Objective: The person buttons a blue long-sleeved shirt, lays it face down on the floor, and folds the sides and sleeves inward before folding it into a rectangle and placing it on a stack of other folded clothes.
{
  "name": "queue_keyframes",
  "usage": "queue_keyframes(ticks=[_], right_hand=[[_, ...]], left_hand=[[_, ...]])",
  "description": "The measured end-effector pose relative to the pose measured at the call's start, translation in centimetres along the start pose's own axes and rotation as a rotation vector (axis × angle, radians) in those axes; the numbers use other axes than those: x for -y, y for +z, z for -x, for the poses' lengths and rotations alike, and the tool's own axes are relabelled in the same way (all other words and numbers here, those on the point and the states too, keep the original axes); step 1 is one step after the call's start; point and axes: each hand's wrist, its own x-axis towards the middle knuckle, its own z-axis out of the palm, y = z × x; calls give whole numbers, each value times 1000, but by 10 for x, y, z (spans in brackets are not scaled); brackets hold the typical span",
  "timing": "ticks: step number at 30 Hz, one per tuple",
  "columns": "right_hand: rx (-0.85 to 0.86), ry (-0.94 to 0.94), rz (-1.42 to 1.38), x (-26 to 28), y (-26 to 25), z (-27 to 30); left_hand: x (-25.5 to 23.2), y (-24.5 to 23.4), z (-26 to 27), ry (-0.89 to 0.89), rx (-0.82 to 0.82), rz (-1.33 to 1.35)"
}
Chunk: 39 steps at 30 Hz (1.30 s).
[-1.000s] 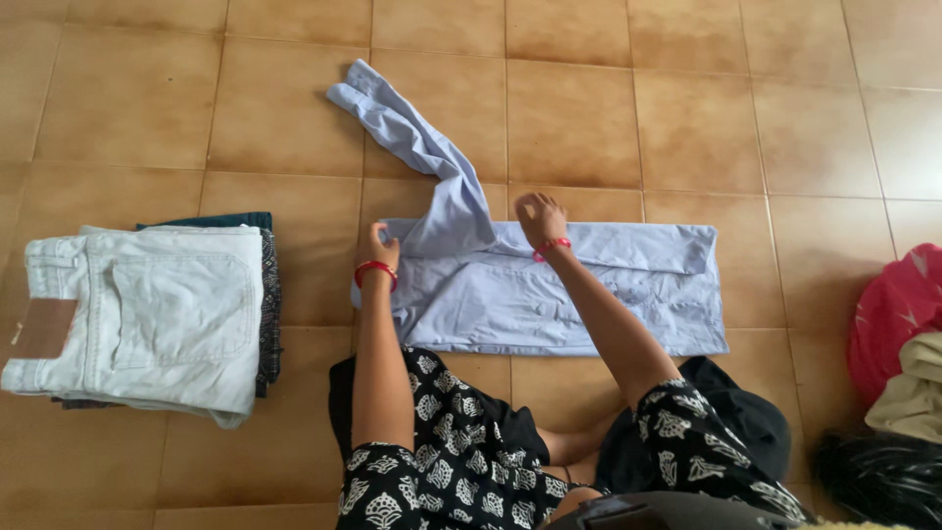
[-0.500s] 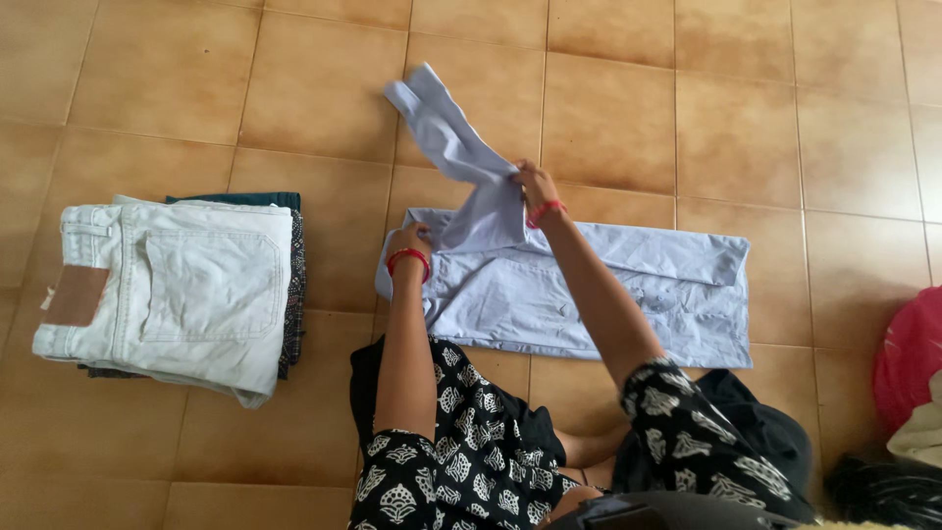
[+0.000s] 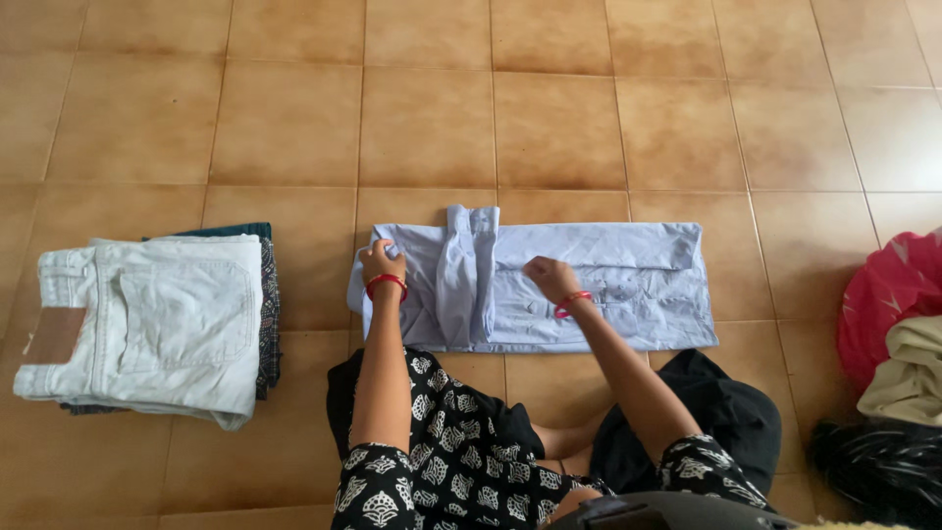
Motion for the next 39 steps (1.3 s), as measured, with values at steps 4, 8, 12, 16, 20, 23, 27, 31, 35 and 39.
queue_keyframes(ticks=[4,8,12,16,20,23,27,31,35,39], right_hand=[[59,-121,-539,17,62,-21],[-40,215,-732,48,99,-35],[-10,-87,-955,47,104,-18],[673,-348,-915,35,39,24],[403,-142,-529,24,-16,19],[-41,-143,-119,2,-15,-8],[-351,-295,261,-23,5,-32],[-276,-176,478,-25,22,-26],[-243,-114,481,-17,21,-22],[-226,-106,469,-12,17,-21]], left_hand=[[-2,-3,-1,-88,54,91],[4,-7,-3,31,33,210],[10,-6,-9,-30,159,292],[9,1,-21,22,179,222],[3,3,-22,54,155,257],[-1,5,-23,194,57,243],[-4,9,-21,418,-68,235],[-6,5,-26,431,-90,263],[-8,12,-26,427,-176,176],[-9,23,-32,385,-207,86]])
